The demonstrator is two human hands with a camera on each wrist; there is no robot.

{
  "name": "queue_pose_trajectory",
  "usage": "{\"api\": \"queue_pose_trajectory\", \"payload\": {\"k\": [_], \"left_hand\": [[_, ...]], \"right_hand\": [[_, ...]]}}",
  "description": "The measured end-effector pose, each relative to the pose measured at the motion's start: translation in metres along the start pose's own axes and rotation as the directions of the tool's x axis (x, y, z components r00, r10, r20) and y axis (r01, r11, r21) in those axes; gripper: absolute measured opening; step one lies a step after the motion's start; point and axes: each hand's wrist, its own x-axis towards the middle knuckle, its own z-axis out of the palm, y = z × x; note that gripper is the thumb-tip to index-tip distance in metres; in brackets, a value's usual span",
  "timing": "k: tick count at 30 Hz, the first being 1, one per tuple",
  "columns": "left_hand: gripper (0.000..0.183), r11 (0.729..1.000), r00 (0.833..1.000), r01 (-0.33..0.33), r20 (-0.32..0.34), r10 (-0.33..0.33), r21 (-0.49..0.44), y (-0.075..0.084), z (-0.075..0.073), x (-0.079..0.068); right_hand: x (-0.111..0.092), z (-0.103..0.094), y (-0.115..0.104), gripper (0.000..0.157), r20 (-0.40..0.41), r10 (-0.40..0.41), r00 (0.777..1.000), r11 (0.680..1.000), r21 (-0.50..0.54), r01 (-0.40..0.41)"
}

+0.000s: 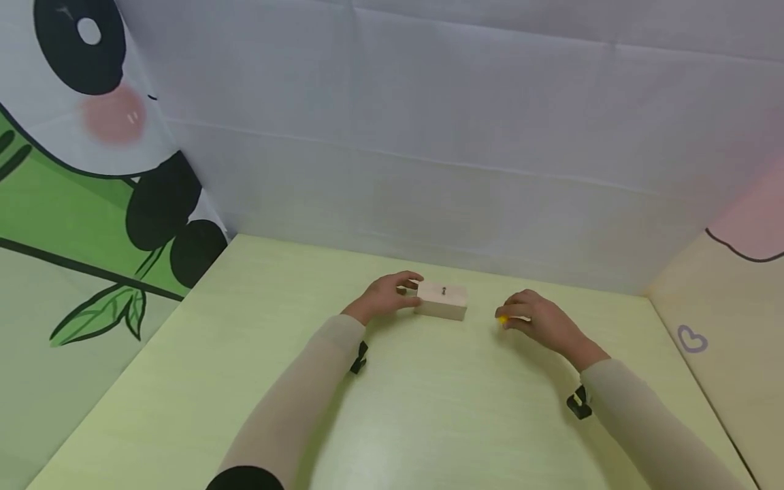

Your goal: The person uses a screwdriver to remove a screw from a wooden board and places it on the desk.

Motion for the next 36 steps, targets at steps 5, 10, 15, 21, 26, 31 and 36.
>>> {"api": "queue_pose_trajectory", "payload": {"k": [5, 10, 15, 21, 26, 31, 36], "left_hand": [[0.052, 1.000, 1.000, 0.002, -0.009, -0.002, 0.011, -0.002, 0.002, 0.003], [0.052, 1.000, 1.000, 0.007, -0.017, -0.007, -0.002, -0.001, 0.001, 0.002], [0.052, 1.000, 1.000, 0.011, -0.026, -0.012, -0.022, 0.001, 0.000, 0.002], [0.052, 0.999, 1.000, 0.019, -0.019, -0.020, -0.028, 0.005, 0.001, 0.006], [0.052, 0.999, 1.000, 0.024, -0.008, -0.024, -0.043, 0.007, 0.003, 0.006], [0.052, 0.999, 1.000, 0.018, -0.011, -0.019, -0.035, 0.008, 0.002, 0.006], [0.051, 0.999, 0.999, 0.021, -0.024, -0.021, -0.030, 0.008, 0.001, 0.005]], "right_hand": [[0.014, -0.002, -0.001, 0.026, -0.075, 0.133, 0.988, 0.989, 0.078, -0.127], [0.031, 0.002, -0.002, 0.026, -0.207, 0.199, 0.958, 0.967, 0.198, -0.158], [0.052, 0.006, -0.006, 0.025, -0.299, 0.269, 0.916, 0.937, 0.302, -0.177], [0.078, 0.008, -0.014, 0.024, -0.391, 0.354, 0.850, 0.894, 0.407, -0.185], [0.095, 0.008, -0.027, 0.023, -0.459, 0.439, 0.772, 0.841, 0.513, -0.174], [0.110, 0.009, -0.039, 0.024, -0.473, 0.494, 0.730, 0.793, 0.589, -0.156], [0.119, 0.002, -0.061, 0.023, -0.453, 0.510, 0.731, 0.762, 0.632, -0.140]]}}
